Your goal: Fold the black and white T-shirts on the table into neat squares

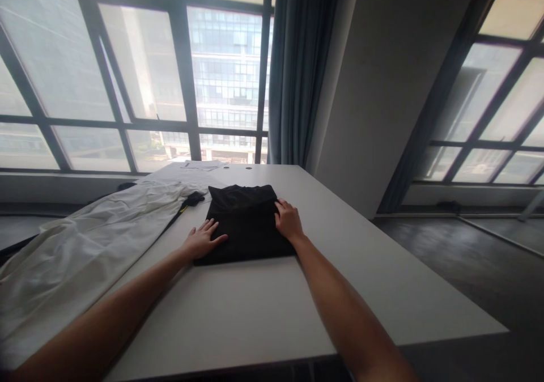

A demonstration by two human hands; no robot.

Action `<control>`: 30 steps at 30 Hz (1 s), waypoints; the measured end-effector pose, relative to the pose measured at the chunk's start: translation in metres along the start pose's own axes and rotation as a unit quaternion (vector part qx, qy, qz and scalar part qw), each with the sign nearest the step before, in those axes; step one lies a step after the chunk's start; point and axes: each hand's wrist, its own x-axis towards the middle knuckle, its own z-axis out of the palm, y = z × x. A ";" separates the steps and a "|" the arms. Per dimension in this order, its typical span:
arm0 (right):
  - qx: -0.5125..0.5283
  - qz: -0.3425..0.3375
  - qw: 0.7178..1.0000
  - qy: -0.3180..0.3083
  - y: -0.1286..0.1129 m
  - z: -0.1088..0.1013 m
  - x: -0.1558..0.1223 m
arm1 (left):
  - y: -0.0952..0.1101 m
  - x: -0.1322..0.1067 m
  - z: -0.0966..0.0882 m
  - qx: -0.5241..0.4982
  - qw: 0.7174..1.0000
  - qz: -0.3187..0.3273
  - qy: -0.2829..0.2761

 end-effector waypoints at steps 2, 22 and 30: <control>-0.030 0.061 0.996 -0.055 0.005 0.004 0.000 | 0.000 -0.001 0.000 -0.001 1.000 -0.003 0.001; 0.036 0.065 0.978 -0.193 0.015 0.009 -0.001 | -0.025 -0.009 -0.019 -0.041 0.975 0.190 -0.111; 0.200 0.010 0.951 -0.235 0.067 -0.019 -0.009 | -0.049 -0.017 -0.041 -0.100 0.959 0.252 -0.088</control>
